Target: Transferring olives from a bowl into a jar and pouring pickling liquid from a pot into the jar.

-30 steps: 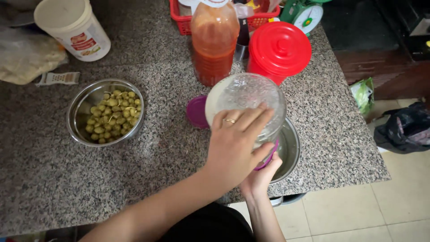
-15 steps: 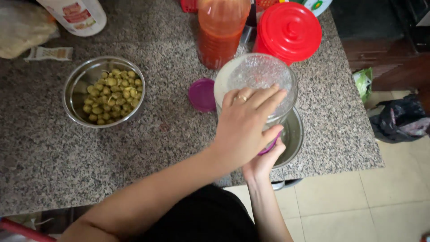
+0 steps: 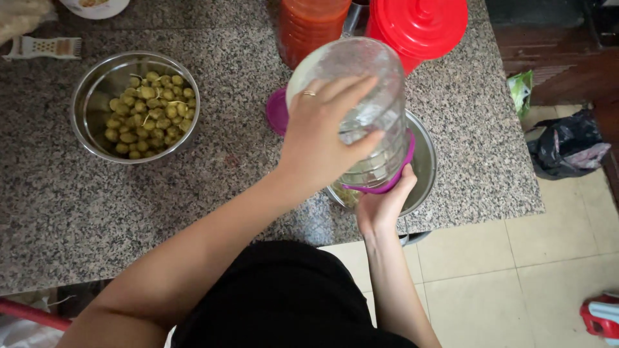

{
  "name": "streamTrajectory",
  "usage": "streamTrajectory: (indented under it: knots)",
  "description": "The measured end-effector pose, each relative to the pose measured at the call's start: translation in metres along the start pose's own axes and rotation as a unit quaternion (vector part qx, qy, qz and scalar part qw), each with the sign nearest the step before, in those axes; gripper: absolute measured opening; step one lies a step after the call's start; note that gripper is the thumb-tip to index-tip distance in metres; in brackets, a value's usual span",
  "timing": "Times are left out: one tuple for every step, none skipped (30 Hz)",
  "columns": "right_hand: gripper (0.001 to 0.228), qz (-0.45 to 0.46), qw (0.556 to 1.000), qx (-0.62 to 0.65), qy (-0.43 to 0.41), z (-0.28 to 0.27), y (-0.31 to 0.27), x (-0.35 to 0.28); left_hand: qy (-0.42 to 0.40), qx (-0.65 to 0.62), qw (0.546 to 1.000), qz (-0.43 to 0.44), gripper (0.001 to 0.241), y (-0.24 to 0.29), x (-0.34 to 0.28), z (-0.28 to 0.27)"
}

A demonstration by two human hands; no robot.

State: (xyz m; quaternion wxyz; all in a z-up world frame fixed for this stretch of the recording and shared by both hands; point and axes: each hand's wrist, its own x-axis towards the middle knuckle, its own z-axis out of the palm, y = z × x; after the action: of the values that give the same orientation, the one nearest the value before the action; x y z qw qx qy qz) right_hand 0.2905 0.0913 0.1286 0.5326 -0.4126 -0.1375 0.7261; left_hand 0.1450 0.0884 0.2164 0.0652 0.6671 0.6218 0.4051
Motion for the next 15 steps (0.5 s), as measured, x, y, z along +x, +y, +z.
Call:
streamTrajectory:
  knots:
    - [0.066,-0.001,1.0,0.001,0.003,-0.003,0.001,0.002,-0.002,-0.002,1.0,0.001,0.067,-0.003,-0.003,-0.003]
    - [0.065,-0.004,1.0,-0.01,-0.002,-0.006,0.002,0.005,0.006,-0.018,1.0,-0.018,0.068,-0.006,-0.006,-0.006]
    - [0.065,-0.006,1.0,-0.019,-0.008,-0.008,0.003,0.008,0.014,-0.033,0.999,-0.035,0.068,-0.01,-0.009,-0.009]
    - [0.065,-0.007,1.0,-0.018,-0.005,-0.013,0.004,0.01,0.012,-0.035,0.999,-0.034,0.068,-0.012,-0.014,-0.013]
    - [0.059,-0.036,0.998,-0.044,-0.013,-0.017,0.007,0.012,0.014,-0.059,0.996,-0.063,0.069,-0.014,-0.018,-0.018]
    - [0.054,-0.064,0.995,-0.07,-0.02,-0.022,0.009,0.014,0.017,-0.083,0.992,-0.093,0.07,-0.017,-0.022,-0.022]
    - [0.054,-0.067,0.995,-0.066,-0.014,-0.018,0.007,0.013,0.01,-0.085,0.992,-0.089,0.07,-0.021,-0.027,-0.026]
    - [0.061,-0.056,0.992,-0.117,0.0,-0.014,0.005,0.012,0.033,-0.091,0.99,-0.1,0.068,-0.026,-0.033,-0.029]
    - [0.069,-0.045,0.985,-0.166,0.016,-0.01,0.003,0.011,0.055,-0.098,0.988,-0.11,0.067,-0.031,-0.037,-0.032]
    - [0.069,-0.048,0.986,-0.161,0.024,0.001,0.005,0.003,0.047,-0.1,0.988,-0.105,0.067,-0.029,-0.041,-0.038]
    - [0.055,-0.075,0.976,-0.194,0.067,0.014,0.007,-0.005,0.039,-0.148,0.968,-0.197,0.066,-0.029,-0.043,-0.044]
    - [0.049,-0.1,0.963,-0.226,0.111,0.026,0.009,-0.012,0.03,-0.192,0.938,-0.289,0.066,-0.028,-0.045,-0.05]
    - [0.049,-0.102,0.963,-0.218,0.121,0.015,0.013,-0.006,0.019,-0.191,0.94,-0.283,0.066,-0.027,-0.049,-0.052]
    - [0.051,-0.107,0.955,-0.254,0.106,0.004,0.017,0.001,0.032,-0.224,0.924,-0.309,0.066,-0.027,-0.052,-0.054]
    - [0.053,-0.111,0.946,-0.289,0.093,-0.007,0.023,0.007,0.043,-0.256,0.906,-0.335,0.065,-0.026,-0.054,-0.056]
